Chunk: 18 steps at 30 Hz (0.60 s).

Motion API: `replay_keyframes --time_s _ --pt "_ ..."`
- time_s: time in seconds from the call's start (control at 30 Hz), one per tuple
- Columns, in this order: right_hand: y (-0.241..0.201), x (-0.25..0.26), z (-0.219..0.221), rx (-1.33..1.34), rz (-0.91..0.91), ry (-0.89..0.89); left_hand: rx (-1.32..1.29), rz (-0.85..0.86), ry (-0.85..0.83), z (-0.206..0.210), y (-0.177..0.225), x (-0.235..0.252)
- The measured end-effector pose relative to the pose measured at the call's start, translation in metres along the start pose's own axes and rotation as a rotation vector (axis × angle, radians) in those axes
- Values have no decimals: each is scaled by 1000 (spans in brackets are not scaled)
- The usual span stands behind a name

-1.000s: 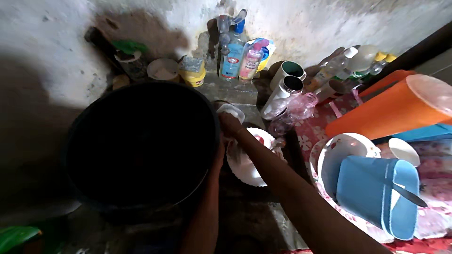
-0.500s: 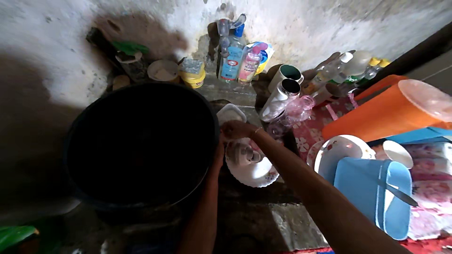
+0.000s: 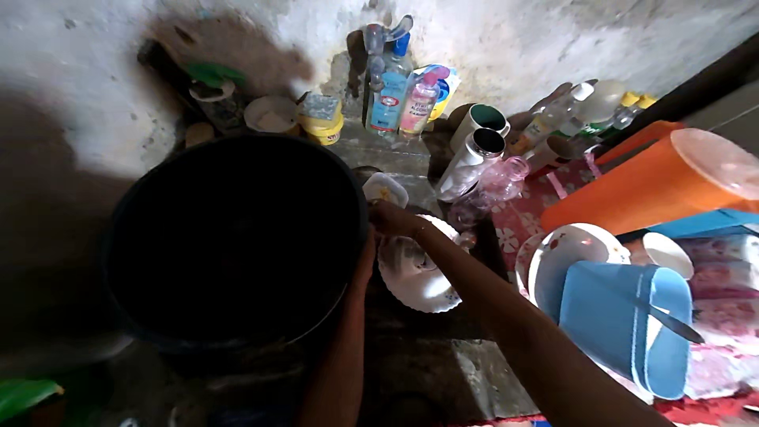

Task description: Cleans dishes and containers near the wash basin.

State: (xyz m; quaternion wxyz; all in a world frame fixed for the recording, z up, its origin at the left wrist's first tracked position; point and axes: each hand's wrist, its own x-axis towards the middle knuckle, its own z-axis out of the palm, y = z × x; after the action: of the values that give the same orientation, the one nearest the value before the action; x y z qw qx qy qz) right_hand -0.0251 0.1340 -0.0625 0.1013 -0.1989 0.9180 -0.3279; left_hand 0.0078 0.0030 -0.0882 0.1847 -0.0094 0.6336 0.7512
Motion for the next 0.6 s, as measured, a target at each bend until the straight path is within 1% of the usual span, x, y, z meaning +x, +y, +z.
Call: replay_keyframes --time_s 0.1,0.13,0.2,0.27,0.3,0.33,0.37,0.43,0.47,0.5,0.57,0.6 --pt "28 15 1 3 141 -2 -29 -144 60 6 20 -3" --pt "34 19 0 -28 212 -24 -24 -129 69 6 16 -2" --pt "38 26 -5 -61 295 -8 -12 -100 79 8 16 -5" --pt "27 23 -15 3 373 113 65 -32 58 7 18 -9" --pt "18 19 -19 99 389 219 94 -38 37 6 26 -11" --pt "9 13 -22 185 353 300 108 -62 15 6 36 -15" --pt "0 7 -24 207 266 328 113 -67 -3 6 39 -16" --pt "-10 2 -22 59 56 228 130 -27 -4 5 32 -11" --pt "-11 2 -19 -48 -19 184 157 -1 0 6 27 -9" --pt "-5 7 -15 -150 -67 186 173 4 -8 6 28 -9" --pt "17 21 -16 -297 -52 267 206 73 -23 7 31 -8" --pt "28 27 -22 -324 -10 283 212 160 -4 7 23 -5"
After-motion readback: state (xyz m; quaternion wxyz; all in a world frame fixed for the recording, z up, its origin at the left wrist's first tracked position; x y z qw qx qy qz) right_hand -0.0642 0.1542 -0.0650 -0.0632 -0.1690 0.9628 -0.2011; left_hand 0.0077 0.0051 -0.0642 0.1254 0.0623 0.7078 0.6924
